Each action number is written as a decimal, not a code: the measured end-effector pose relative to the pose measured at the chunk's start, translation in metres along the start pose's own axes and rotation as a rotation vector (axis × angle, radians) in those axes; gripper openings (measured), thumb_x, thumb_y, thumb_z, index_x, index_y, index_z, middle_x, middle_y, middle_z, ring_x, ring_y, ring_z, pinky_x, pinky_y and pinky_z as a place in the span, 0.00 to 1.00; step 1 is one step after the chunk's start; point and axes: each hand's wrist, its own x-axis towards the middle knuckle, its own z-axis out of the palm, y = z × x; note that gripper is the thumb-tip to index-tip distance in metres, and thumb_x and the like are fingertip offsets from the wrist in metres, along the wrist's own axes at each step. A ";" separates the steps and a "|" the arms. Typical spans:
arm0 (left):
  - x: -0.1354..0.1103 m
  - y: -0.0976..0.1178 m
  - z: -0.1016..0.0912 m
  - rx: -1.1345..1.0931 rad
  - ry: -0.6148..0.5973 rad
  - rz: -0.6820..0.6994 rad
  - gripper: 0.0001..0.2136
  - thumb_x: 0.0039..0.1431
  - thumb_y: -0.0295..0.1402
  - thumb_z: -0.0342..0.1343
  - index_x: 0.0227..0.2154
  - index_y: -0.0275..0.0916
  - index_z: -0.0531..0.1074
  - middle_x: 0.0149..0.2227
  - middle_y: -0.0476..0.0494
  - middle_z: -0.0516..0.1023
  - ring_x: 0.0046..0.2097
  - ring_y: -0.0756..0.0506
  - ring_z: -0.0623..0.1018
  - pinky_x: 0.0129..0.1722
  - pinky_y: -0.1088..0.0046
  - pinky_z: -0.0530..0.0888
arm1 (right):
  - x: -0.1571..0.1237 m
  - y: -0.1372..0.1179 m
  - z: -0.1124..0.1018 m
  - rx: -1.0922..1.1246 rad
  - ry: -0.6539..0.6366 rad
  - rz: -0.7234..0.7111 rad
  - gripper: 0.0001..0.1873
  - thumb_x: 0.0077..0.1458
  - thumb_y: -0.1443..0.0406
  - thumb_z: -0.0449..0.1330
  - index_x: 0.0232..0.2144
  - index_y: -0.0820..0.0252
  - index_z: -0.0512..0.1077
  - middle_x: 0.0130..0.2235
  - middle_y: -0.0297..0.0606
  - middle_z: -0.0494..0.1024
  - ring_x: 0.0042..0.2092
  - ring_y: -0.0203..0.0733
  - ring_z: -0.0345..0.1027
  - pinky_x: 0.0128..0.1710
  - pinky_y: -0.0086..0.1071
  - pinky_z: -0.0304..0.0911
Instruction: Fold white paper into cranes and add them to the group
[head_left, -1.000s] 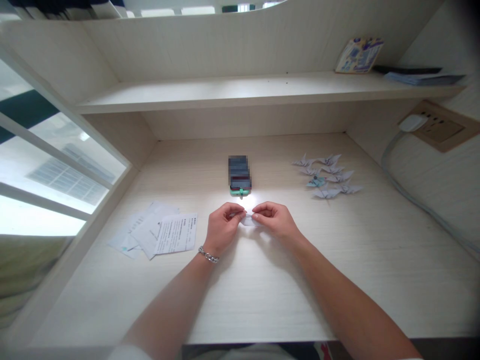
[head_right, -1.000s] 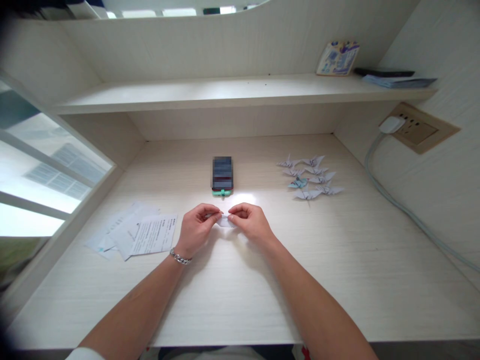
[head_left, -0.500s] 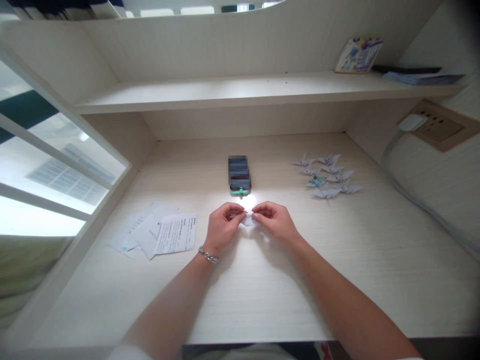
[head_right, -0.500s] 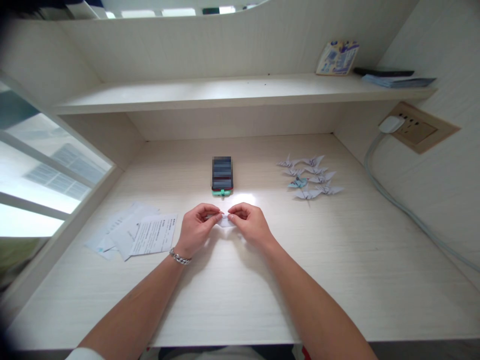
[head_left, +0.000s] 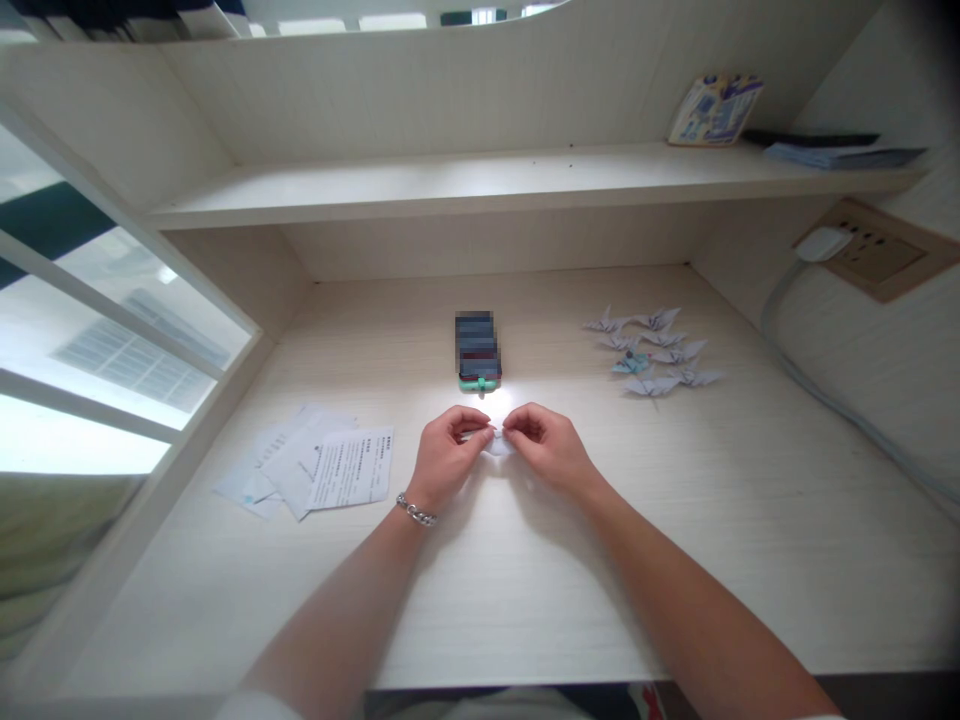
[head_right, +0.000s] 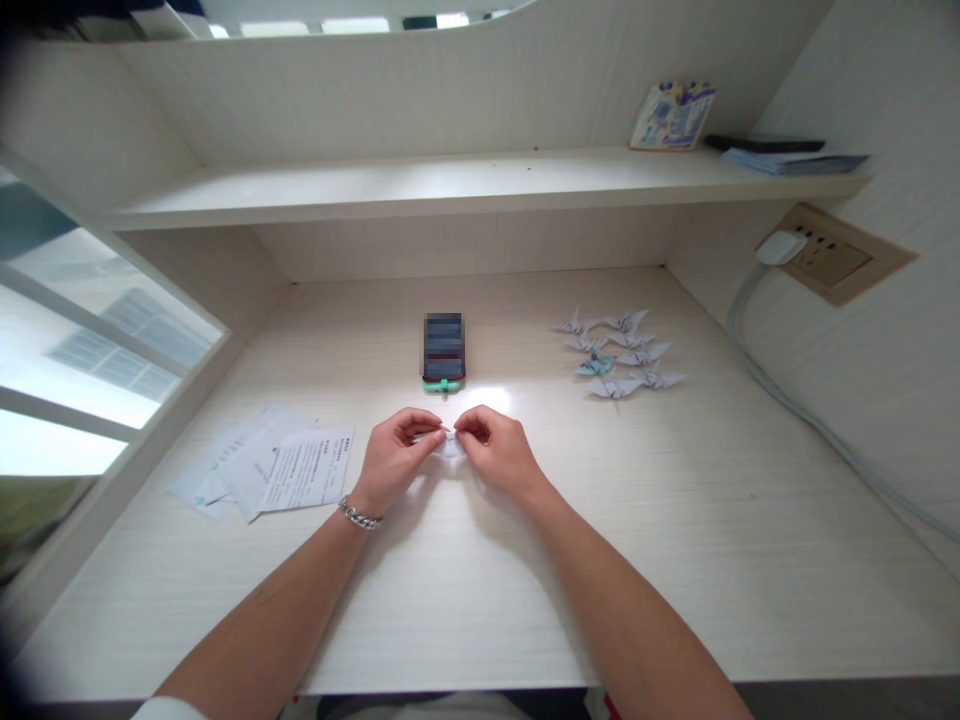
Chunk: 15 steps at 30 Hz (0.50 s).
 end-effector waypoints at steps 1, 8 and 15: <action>0.000 0.000 0.000 0.005 -0.012 -0.005 0.08 0.47 0.32 0.58 0.31 0.35 0.71 0.34 0.42 0.75 0.37 0.47 0.75 0.38 0.71 0.72 | 0.000 -0.001 0.000 -0.023 0.008 -0.014 0.04 0.48 0.68 0.55 0.29 0.60 0.69 0.29 0.35 0.74 0.32 0.37 0.68 0.33 0.31 0.62; 0.000 0.000 0.000 -0.037 -0.040 -0.031 0.08 0.46 0.31 0.59 0.31 0.35 0.69 0.33 0.43 0.74 0.36 0.48 0.75 0.37 0.72 0.71 | 0.001 -0.002 -0.002 0.069 -0.019 0.016 0.07 0.47 0.68 0.56 0.32 0.60 0.68 0.30 0.36 0.74 0.33 0.38 0.68 0.33 0.31 0.63; 0.001 0.002 -0.002 -0.059 -0.004 -0.016 0.07 0.45 0.29 0.59 0.29 0.35 0.68 0.30 0.45 0.73 0.34 0.49 0.74 0.35 0.73 0.71 | 0.007 0.004 -0.011 0.301 -0.029 0.154 0.12 0.48 0.64 0.57 0.37 0.60 0.67 0.31 0.38 0.77 0.33 0.39 0.71 0.34 0.34 0.65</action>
